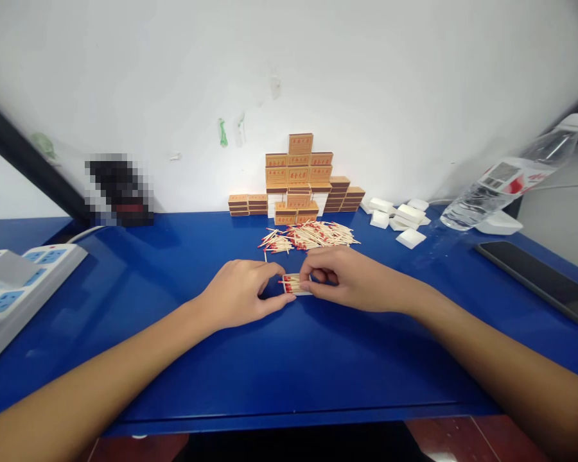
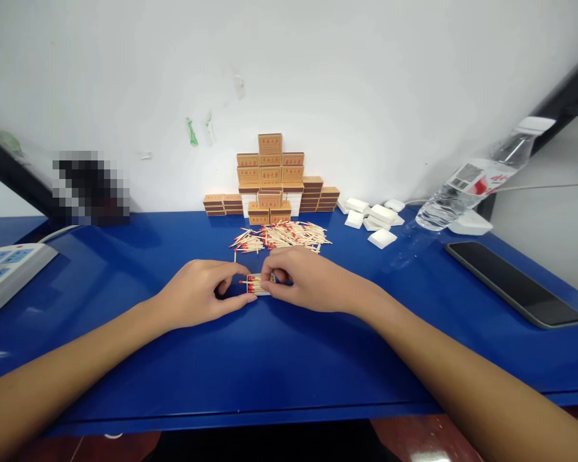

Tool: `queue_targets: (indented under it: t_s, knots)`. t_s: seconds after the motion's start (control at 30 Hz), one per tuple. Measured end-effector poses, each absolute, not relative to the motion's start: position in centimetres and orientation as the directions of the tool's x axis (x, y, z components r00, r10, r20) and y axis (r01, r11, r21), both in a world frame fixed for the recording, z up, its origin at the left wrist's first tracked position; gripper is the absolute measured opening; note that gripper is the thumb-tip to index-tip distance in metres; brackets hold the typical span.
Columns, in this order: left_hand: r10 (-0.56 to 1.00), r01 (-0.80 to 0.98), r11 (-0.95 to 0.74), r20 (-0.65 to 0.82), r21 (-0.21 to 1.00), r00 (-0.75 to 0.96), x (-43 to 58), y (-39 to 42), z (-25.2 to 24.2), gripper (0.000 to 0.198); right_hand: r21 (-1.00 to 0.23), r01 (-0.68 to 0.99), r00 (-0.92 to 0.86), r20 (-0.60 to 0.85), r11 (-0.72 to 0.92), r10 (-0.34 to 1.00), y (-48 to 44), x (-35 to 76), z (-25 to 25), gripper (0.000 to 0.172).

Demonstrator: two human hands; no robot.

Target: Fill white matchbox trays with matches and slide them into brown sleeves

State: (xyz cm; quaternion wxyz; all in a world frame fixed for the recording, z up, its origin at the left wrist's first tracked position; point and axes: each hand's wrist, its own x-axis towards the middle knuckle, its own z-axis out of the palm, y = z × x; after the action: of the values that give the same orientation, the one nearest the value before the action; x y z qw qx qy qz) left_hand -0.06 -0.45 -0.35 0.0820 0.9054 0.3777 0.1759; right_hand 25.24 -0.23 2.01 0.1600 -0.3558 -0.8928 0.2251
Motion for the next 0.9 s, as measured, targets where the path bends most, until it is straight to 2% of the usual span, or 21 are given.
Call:
queue_targets:
  t_s: [0.27, 0.5, 0.9]
  knots:
    - [0.701, 0.646, -0.714, 0.278, 0.270, 0.657, -0.1, -0.4, -0.4, 0.034, -0.495, 0.541, -0.705, 0.173, 0.679, 0.688, 0.2, 25.9, 2.3, 0.014]
    - [0.711, 0.658, -0.703, 0.267, 0.268, 0.651, -0.1, -0.4, -0.4, 0.035, -0.507, 0.593, -0.688, 0.084, 0.625, 0.721, 0.2, 26.1, 2.1, 0.015]
    - [0.720, 0.667, -0.694, 0.250, 0.271, 0.648, -0.1, -0.5, -0.3, 0.036, -0.463, 0.584, -0.710, 0.105, 0.667, 0.696, 0.1, 26.5, 2.8, 0.008]
